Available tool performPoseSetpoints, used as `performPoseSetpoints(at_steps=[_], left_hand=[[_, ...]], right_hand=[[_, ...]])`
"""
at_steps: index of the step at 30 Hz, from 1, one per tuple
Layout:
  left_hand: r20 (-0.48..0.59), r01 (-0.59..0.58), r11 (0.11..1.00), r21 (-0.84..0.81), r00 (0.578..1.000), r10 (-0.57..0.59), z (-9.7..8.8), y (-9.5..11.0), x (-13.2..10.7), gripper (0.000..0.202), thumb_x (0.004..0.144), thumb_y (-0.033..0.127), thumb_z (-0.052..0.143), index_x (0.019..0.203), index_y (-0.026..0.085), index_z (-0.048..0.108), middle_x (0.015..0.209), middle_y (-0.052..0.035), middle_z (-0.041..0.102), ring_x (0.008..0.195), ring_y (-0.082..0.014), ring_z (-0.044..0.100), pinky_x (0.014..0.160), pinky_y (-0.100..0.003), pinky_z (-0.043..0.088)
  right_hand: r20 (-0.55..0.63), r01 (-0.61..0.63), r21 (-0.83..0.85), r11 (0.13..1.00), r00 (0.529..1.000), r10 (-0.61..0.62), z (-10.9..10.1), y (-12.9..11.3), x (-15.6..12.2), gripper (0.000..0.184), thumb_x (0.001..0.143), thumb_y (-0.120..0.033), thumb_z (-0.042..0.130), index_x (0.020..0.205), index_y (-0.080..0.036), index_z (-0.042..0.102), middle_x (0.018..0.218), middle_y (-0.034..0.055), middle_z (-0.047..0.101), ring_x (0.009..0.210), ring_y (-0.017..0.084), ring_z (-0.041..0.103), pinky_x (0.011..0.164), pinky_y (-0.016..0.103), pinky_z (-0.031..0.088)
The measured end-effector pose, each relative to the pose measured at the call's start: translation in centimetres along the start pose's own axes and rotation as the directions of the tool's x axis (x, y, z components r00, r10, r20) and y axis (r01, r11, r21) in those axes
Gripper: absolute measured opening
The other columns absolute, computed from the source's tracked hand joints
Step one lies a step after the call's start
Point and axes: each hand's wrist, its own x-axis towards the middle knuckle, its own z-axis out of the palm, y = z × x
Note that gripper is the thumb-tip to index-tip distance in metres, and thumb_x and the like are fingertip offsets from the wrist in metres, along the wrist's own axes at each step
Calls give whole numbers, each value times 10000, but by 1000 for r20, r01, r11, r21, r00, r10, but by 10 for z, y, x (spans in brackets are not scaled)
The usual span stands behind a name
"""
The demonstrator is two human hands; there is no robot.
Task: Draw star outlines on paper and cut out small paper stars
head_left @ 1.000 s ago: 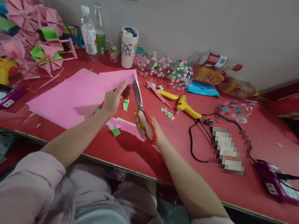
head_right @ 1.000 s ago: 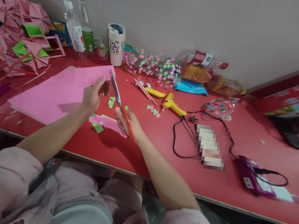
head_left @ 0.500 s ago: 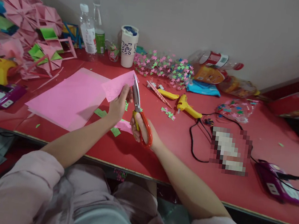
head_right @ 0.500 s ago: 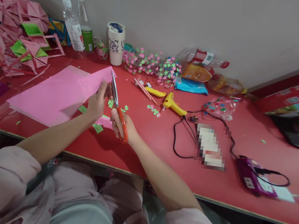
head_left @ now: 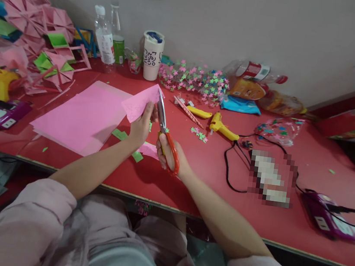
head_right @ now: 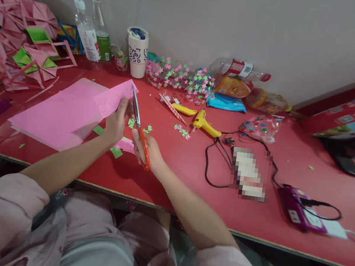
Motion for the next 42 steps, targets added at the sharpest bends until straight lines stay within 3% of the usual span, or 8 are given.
performPoseSetpoints(at_steps=[8,14,22,29,42], left_hand=[[15,-14,999,-35,1000,14,-1,-3,3,453,862,577,433,610,205,496,574,19,509,549,-90,496,596,-251,436],[51,-10,995,-96,999,15,-4,-5,6,411,895,496,439,631,195,528,566,24,519,535,-77,498,599,-257,415],[9,72,973,-220,997,-72,-5,-1,17,342,832,456,547,627,183,550,569,19,554,525,-78,532,517,-227,399],[-12,87,955,-284,996,-94,-14,2,31,314,794,434,601,629,174,536,579,23,548,490,-59,490,475,-208,376],[43,96,975,-199,995,-89,-20,5,41,205,801,306,588,652,187,513,567,26,544,494,-78,519,508,-217,399]], right_hand=[[-34,10,-33,999,999,-11,0,-7,-1,458,848,-642,418,665,-227,350,342,-109,323,250,60,314,299,194,274],[-58,-6,-42,999,998,3,-1,-12,-1,451,844,-620,451,641,-235,335,344,-100,335,261,61,321,309,201,286],[-65,23,-99,995,997,-29,-5,-13,-2,479,842,-636,444,619,-230,318,335,-95,319,256,56,312,314,201,272],[-73,-14,-70,997,997,9,-7,-14,0,428,859,-552,482,626,-228,326,327,-108,288,250,54,277,295,190,275],[-71,-107,-87,990,992,101,-10,-11,3,428,818,-573,525,638,-217,370,380,-100,336,257,48,314,270,180,257]])
